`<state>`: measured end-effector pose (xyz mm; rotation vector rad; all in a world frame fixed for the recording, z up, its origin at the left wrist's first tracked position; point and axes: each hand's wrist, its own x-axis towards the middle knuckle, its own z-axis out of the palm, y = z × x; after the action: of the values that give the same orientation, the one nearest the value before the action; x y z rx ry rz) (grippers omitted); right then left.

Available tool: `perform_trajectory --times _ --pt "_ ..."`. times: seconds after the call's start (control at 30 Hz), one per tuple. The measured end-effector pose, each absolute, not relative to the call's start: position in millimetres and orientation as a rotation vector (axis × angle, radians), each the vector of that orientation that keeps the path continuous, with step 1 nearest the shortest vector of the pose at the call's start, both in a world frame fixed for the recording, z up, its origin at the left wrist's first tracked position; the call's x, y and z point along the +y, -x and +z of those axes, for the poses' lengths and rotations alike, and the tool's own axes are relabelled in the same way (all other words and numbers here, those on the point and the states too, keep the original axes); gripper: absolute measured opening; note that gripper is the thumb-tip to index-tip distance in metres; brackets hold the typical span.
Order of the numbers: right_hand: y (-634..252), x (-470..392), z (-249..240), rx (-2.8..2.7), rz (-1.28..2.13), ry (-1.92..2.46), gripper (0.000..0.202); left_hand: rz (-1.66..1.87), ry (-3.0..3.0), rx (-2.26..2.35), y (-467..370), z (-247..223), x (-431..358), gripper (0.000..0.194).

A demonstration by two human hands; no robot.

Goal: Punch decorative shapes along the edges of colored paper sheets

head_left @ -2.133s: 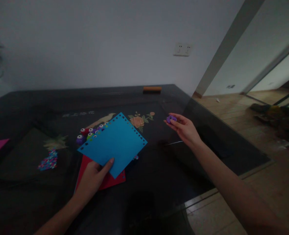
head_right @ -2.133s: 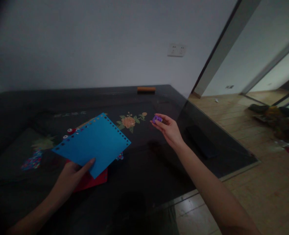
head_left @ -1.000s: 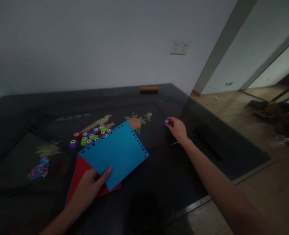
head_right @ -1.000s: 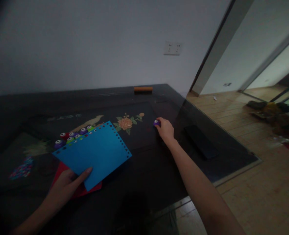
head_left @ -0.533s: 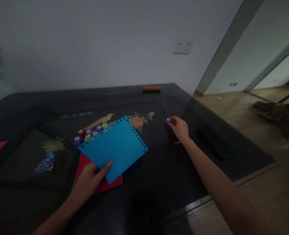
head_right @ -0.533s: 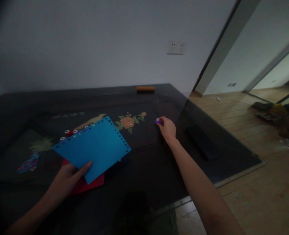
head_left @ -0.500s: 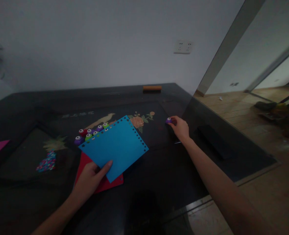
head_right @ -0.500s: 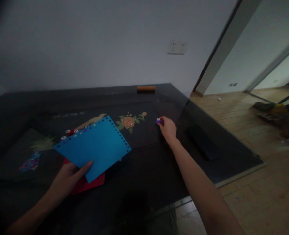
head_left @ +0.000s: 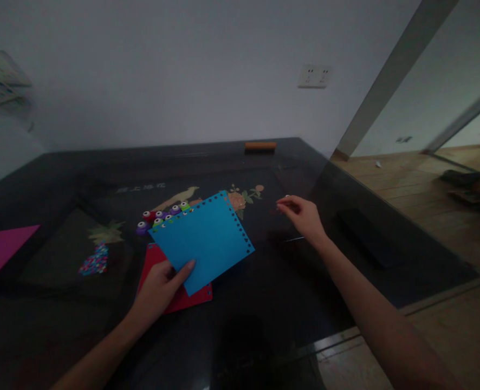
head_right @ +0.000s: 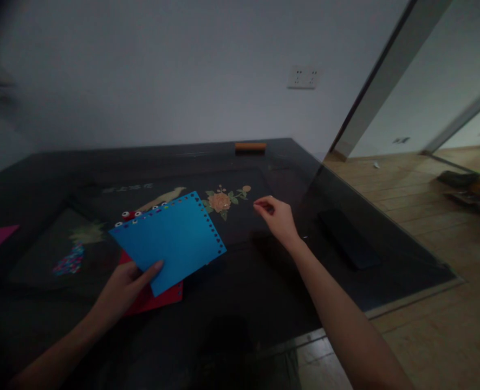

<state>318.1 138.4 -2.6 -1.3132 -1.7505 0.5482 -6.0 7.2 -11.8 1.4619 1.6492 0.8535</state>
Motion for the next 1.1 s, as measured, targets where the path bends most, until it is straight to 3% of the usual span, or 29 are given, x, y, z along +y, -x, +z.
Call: perform_trajectory --times 0.17,0.3,0.57,1.1 --pt "-283 110 5 -1.816 1.260 1.104 0.025 0.849 -1.442 1.620 5 -11 8 0.046" --pt "-268 98 -1 -1.765 1.561 1.034 0.025 0.807 -1.433 1.619 5 -10 7 0.048" --pt "-261 92 -6 -1.647 1.668 1.131 0.017 0.741 -1.431 1.585 5 -14 9 0.045" --pt "-260 92 -7 -1.560 1.665 1.129 0.020 0.948 -1.393 1.554 11 -7 13 0.034"
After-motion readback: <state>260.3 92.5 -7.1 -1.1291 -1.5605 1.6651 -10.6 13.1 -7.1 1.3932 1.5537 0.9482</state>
